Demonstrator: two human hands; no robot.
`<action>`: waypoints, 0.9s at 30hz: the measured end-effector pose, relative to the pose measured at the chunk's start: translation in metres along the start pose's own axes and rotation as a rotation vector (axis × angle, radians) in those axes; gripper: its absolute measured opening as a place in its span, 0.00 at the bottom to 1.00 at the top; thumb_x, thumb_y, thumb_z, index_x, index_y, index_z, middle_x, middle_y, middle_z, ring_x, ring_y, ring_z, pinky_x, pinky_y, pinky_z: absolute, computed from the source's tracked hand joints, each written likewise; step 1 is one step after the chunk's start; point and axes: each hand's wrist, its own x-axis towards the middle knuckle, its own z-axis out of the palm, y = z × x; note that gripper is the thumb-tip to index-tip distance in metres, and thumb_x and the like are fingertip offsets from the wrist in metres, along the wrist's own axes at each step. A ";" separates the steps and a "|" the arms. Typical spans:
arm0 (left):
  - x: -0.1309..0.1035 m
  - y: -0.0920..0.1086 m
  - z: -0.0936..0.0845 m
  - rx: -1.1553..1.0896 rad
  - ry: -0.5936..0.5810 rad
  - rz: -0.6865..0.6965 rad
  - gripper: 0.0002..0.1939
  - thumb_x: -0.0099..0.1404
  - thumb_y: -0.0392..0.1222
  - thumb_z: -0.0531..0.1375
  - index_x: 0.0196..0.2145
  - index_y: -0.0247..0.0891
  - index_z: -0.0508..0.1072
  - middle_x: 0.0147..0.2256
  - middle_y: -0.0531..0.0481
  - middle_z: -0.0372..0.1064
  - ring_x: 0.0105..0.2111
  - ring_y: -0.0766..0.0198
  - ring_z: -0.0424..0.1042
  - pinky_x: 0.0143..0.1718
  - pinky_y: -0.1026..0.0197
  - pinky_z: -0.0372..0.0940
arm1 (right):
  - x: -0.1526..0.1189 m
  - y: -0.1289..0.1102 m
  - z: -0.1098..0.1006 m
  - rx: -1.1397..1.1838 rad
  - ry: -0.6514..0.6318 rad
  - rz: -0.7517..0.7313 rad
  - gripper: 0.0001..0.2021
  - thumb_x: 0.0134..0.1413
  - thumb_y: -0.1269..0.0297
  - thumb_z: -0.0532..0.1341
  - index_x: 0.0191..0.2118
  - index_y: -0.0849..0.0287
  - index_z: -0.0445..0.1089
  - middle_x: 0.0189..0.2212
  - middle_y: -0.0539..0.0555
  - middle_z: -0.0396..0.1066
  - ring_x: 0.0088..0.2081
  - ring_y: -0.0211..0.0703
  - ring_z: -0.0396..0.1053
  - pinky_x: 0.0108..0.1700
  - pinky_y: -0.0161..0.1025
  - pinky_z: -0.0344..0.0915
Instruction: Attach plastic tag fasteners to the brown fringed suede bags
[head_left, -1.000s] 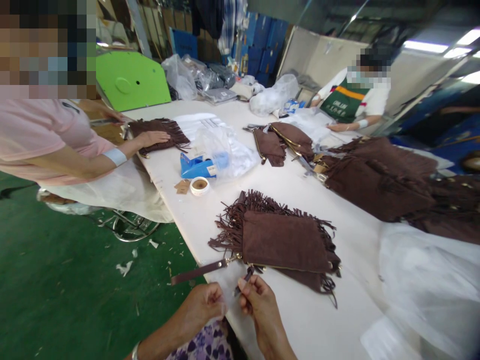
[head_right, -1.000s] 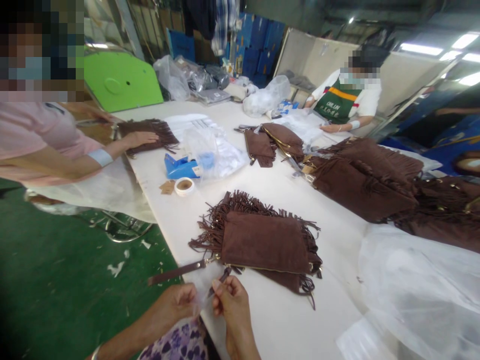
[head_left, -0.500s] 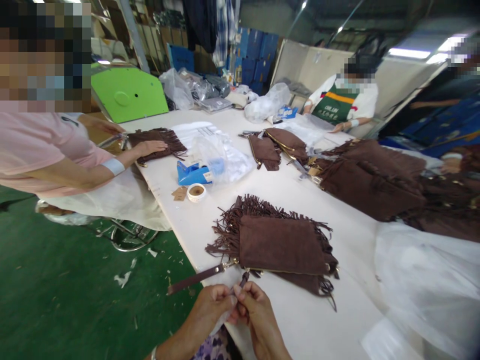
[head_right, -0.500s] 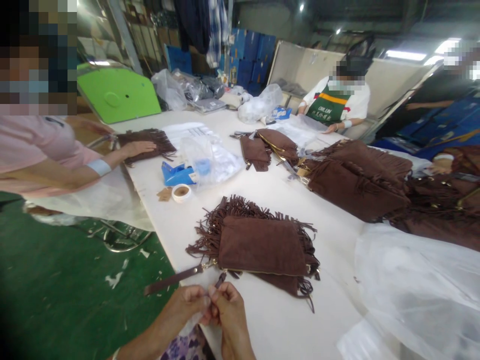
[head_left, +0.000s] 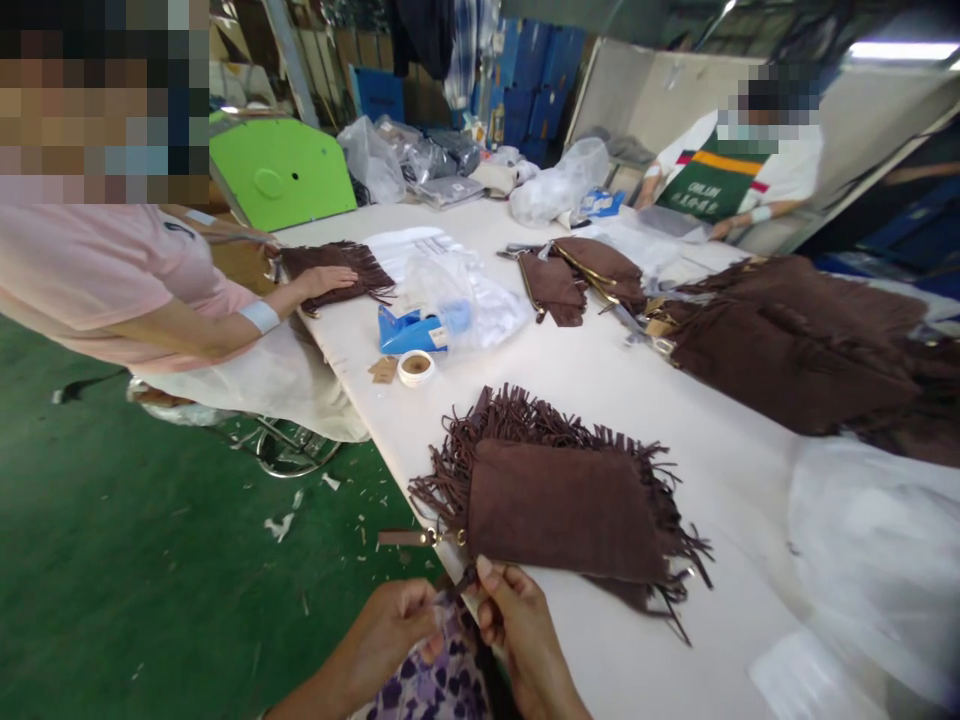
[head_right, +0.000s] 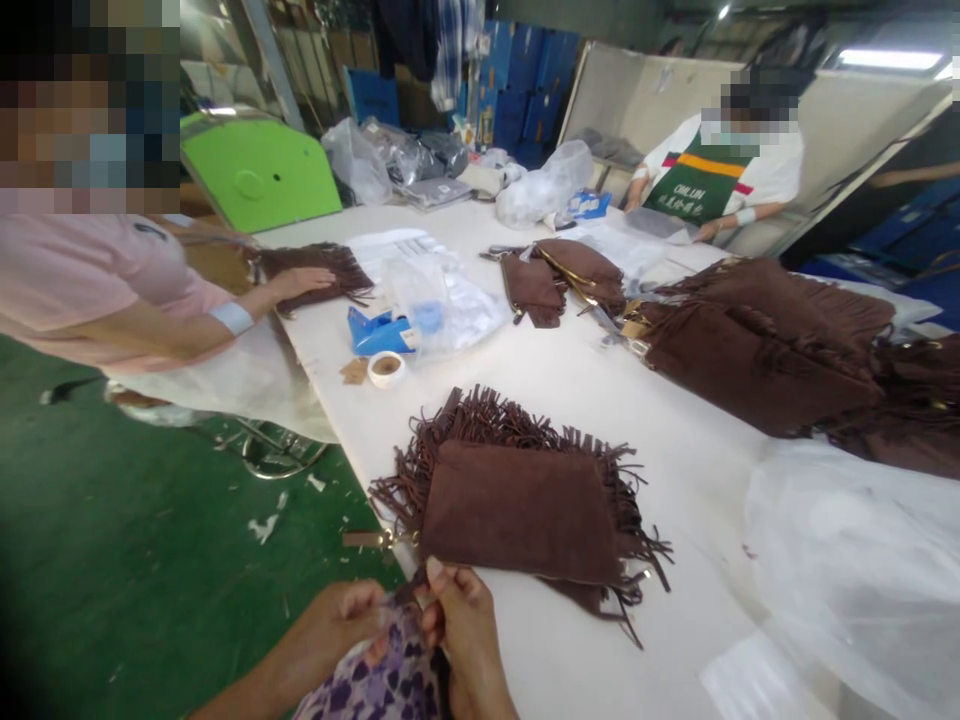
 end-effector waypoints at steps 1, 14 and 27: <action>0.002 0.002 0.002 -0.015 -0.004 0.000 0.17 0.59 0.51 0.60 0.24 0.33 0.70 0.22 0.47 0.73 0.22 0.60 0.69 0.27 0.61 0.61 | 0.000 0.000 0.000 0.005 0.001 0.001 0.27 0.36 0.39 0.68 0.26 0.62 0.66 0.13 0.47 0.64 0.13 0.28 0.54 0.16 0.28 0.49; 0.015 0.011 0.021 -0.164 -0.046 -0.060 0.29 0.62 0.64 0.55 0.29 0.30 0.74 0.26 0.43 0.74 0.26 0.58 0.71 0.30 0.60 0.63 | 0.000 0.007 -0.004 0.040 -0.021 -0.004 0.25 0.39 0.41 0.68 0.26 0.61 0.66 0.11 0.46 0.63 0.12 0.28 0.54 0.16 0.28 0.47; 0.018 0.017 0.031 -0.090 -0.042 0.017 0.26 0.64 0.60 0.54 0.28 0.32 0.74 0.25 0.47 0.72 0.27 0.59 0.70 0.32 0.61 0.63 | 0.002 0.007 -0.001 -0.045 0.057 -0.079 0.29 0.34 0.34 0.65 0.23 0.60 0.65 0.09 0.48 0.62 0.10 0.32 0.54 0.14 0.30 0.47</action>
